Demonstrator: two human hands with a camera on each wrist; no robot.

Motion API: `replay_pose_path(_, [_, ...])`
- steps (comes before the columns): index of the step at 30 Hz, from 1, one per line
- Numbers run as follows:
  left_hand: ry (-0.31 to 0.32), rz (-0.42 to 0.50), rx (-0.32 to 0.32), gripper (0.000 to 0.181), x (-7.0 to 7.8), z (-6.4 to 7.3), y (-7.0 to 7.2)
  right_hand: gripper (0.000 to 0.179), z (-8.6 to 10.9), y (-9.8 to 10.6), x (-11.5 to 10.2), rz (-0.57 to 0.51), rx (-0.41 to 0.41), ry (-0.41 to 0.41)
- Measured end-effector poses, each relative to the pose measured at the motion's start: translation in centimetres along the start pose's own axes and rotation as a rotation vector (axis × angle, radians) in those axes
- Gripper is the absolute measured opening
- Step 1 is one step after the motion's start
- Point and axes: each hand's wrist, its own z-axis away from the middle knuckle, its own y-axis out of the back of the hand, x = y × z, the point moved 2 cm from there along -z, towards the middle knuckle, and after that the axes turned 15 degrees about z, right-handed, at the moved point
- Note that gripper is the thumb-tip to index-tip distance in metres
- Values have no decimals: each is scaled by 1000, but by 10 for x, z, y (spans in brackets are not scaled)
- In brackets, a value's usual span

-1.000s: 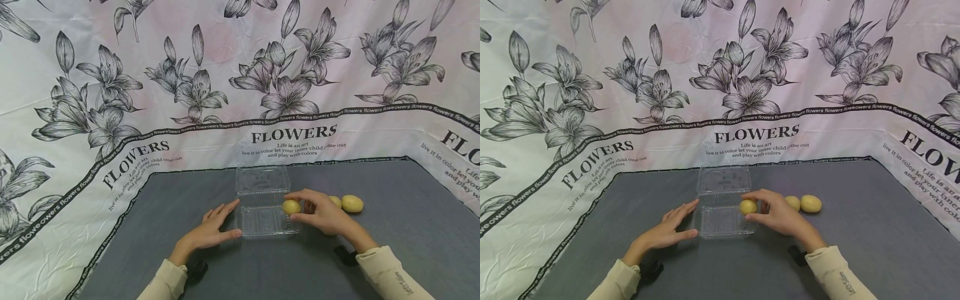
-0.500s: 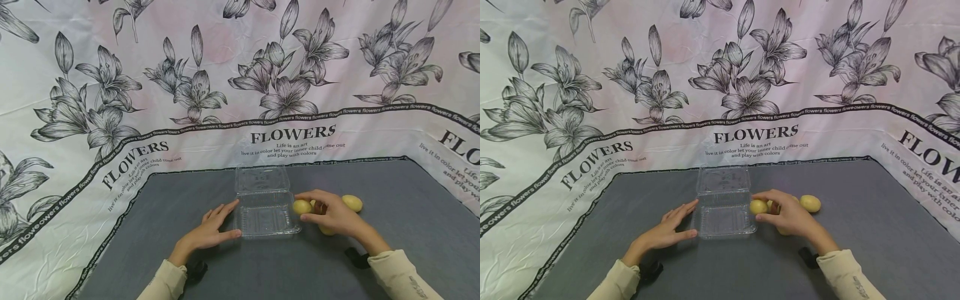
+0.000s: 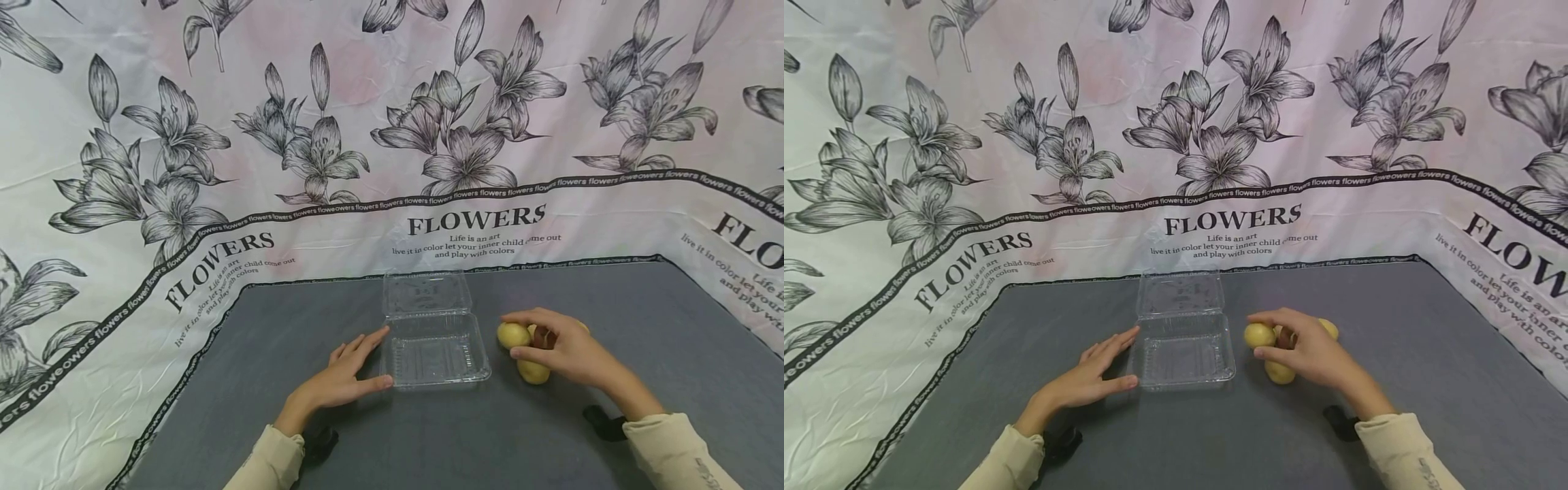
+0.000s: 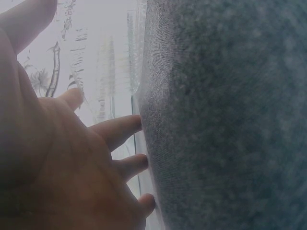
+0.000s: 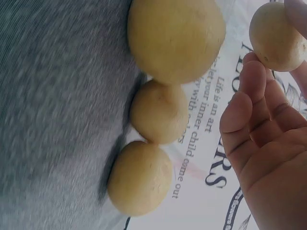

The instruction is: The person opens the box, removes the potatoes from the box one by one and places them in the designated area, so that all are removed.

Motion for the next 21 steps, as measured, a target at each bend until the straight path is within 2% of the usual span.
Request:
replay_pose_path(12, [10, 3, 8, 90, 0, 1, 0, 46, 12, 14, 14, 30, 47, -4])
replay_pose_path(21, [4, 3, -2, 89, 0, 1, 0, 46, 21, 19, 26, 36, 21, -63])
